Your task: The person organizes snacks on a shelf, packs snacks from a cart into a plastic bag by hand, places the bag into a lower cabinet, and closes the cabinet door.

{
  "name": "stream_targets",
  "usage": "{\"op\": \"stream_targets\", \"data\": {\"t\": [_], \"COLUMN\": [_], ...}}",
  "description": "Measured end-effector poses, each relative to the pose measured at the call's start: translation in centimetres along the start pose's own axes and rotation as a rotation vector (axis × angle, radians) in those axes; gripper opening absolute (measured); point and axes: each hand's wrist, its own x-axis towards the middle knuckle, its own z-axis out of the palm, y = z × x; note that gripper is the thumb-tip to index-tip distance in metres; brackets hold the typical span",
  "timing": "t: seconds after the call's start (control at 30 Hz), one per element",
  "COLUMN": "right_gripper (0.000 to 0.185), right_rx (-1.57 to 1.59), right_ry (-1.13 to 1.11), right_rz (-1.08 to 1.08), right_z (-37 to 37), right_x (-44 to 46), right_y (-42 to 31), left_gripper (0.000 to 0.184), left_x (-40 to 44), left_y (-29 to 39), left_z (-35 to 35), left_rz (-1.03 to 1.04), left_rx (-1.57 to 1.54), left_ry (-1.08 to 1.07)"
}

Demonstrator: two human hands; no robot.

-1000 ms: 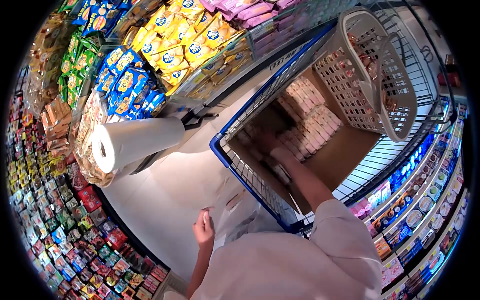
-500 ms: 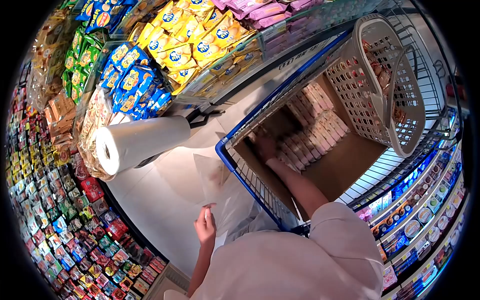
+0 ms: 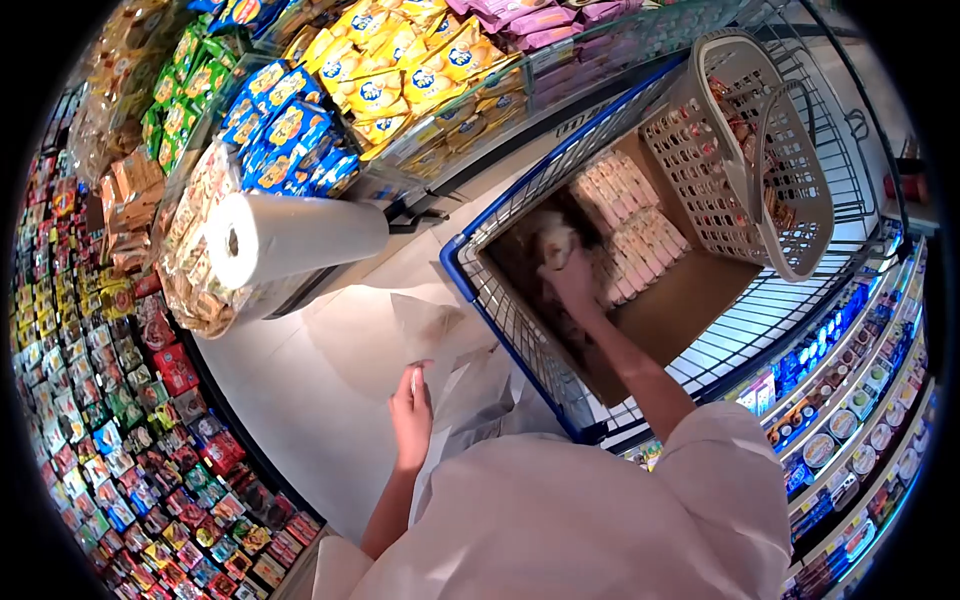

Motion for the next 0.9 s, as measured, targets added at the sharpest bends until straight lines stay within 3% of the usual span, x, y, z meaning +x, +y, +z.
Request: {"op": "stream_targets", "data": {"t": [0.07, 0.1, 0.17, 0.2, 0.27, 0.33, 0.37, 0.43, 0.47, 0.5, 0.63, 0.73, 0.77, 0.83, 0.9], "right_gripper": [0.053, 0.053, 0.042, 0.042, 0.033, 0.031, 0.030, 0.023, 0.020, 0.020, 0.020, 0.024, 0.026, 0.028, 0.029], "right_rx": [0.384, 0.380, 0.937, 0.926, 1.062, 1.026, 0.916, 0.940, 1.055, 1.089, 1.466, 0.866, 0.666, 0.564, 0.563], "right_ry": [0.068, 0.072, -0.197, -0.196, -0.662, -0.959, -0.944, -1.091, -1.231, -1.207, -0.961, -0.686, -0.590, -0.616, -0.555], "right_rz": [0.093, 0.089, 0.182, 0.176, 0.749, 0.669, 0.030, 0.074, 0.782, 0.773, 0.727, 0.372, 0.272, 0.023, -0.006], "right_z": [-2.6, -4.9, -10.8, -12.5, -14.3, -11.5, -8.9, -2.8, 0.4, 3.2, 16.5, 17.7, 16.9, 6.2, -2.0], "right_x": [-1.2, -2.2, -4.9, -6.1, -8.3, -10.0, -11.1, -12.4, -12.8, -12.2, -14.2, -16.6, -16.9, -17.5, -16.2], "right_y": [-0.5, -2.6, -8.3, -9.9, -12.0, -13.1, -11.7, -10.8, -11.9, -12.3, -7.8, -11.8, -13.0, -17.9, -19.0], "left_gripper": [0.025, 0.024, 0.024, 0.024, 0.023, 0.023, 0.024, 0.026, 0.023, 0.021, 0.022, 0.024, 0.027, 0.027, 0.028], "left_x": [0.3, 0.4, 0.7, 0.7, 0.7, 0.5, 0.4, -0.4, -1.2, -1.6, -1.9, -1.0, -0.6, 0.1, 0.8], "left_y": [-0.1, -0.4, -1.1, -1.4, -0.7, 0.2, 0.4, 0.9, 1.3, 1.3, 0.1, -0.4, -1.2, -2.1, -2.2], "left_z": [-0.4, -0.8, -1.5, -2.0, -3.6, -5.2, -6.0, -7.9, -8.7, -9.2, -10.5, -10.4, -10.2, -9.8, -9.6], "left_rz": [0.066, 0.065, 0.112, 0.152, 0.165, 0.185, 0.206, 0.226, 0.362, 0.500, 0.517, 0.503, 0.495, 0.467, 0.432], "left_rx": [0.006, -0.006, 0.006, 0.033, -0.008, -0.049, -0.060, -0.065, 0.005, 0.075, -0.019, -0.057, -0.059, -0.072, -0.084], "left_ry": [-0.033, -0.062, -0.065, -0.070, -0.076, -0.070, -0.067, -0.060, -0.091, -0.126, -0.056, -0.043, -0.039, -0.042, -0.039]}}
